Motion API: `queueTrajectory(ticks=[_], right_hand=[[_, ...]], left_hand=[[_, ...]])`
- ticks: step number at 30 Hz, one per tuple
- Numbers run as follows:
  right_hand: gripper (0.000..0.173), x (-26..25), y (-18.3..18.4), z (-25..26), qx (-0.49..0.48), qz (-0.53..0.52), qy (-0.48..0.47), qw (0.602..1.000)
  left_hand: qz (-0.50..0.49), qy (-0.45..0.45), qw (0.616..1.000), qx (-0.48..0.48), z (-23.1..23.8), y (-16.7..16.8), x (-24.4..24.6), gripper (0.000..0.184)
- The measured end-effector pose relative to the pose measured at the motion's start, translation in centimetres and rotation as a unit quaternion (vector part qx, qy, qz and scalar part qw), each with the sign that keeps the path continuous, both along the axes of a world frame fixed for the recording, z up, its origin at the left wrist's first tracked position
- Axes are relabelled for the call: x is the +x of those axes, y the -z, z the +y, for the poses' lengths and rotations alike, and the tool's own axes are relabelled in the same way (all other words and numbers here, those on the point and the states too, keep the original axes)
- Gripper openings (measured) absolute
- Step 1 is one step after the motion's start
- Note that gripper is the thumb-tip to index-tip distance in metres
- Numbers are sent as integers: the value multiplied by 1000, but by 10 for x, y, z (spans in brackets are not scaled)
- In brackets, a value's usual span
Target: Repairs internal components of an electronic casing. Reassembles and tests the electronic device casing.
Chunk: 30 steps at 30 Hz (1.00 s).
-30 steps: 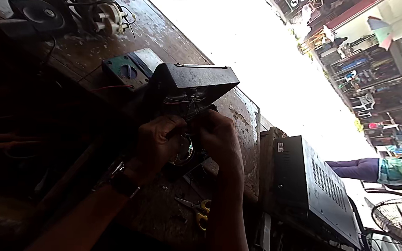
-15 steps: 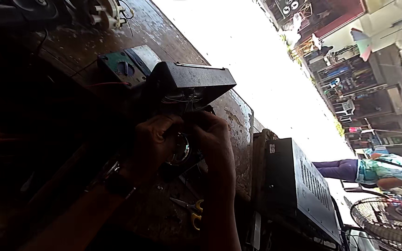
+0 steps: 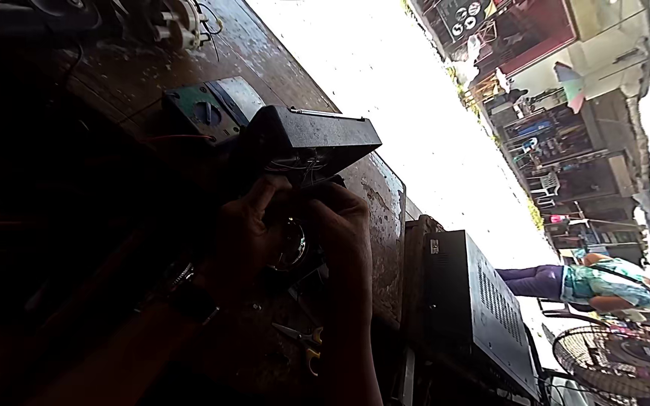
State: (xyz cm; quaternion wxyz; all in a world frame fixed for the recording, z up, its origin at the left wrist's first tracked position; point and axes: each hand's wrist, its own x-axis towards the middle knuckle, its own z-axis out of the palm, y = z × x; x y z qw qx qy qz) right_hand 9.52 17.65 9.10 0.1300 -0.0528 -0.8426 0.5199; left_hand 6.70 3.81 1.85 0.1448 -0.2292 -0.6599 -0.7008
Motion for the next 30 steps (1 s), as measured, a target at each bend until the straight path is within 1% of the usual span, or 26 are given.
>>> queueTrajectory(ticks=[2, 3, 5, 8, 13, 16, 19, 23, 27, 30], right_hand=[[14, 0, 2, -1, -25, 9, 6, 1000], [17, 0, 1, -2, -38, 10, 13, 999], [30, 2, -2, -2, -41, -6, 25, 999], [40, 2, -7, 1, -17, -15, 16, 1000], [49, 3, -9, 5, 29, 12, -27, 999], [51, 1, -8, 4, 64, 35, -44, 996], [50, 0, -6, 3, 98, 50, -44, 993], [48, -4, -1, 6, 171, 80, -52, 981], [31, -8, 3, 10, 216, 129, -83, 964], [22, -10, 5, 15, 224, 141, -102, 959]], left_hand=[[6, -5, 1000, -4, 0, 0, 0, 30], [7, -7, 1000, -6, -1, 0, 1, 30], [6, -8, 1000, -10, -2, -1, 1, 29], [0, -7, 1000, -14, -2, -1, 1, 30], [3, -8, 1000, -15, -1, 0, 0, 29], [21, -27, 999, -35, -2, -1, -1, 23], [30, -35, 998, -50, -2, -1, -2, 18], [25, -22, 999, -41, -4, -1, -4, 16], [15, -14, 998, -54, -6, -3, -4, 17], [5, -1, 998, -55, -5, -3, -4, 18]])
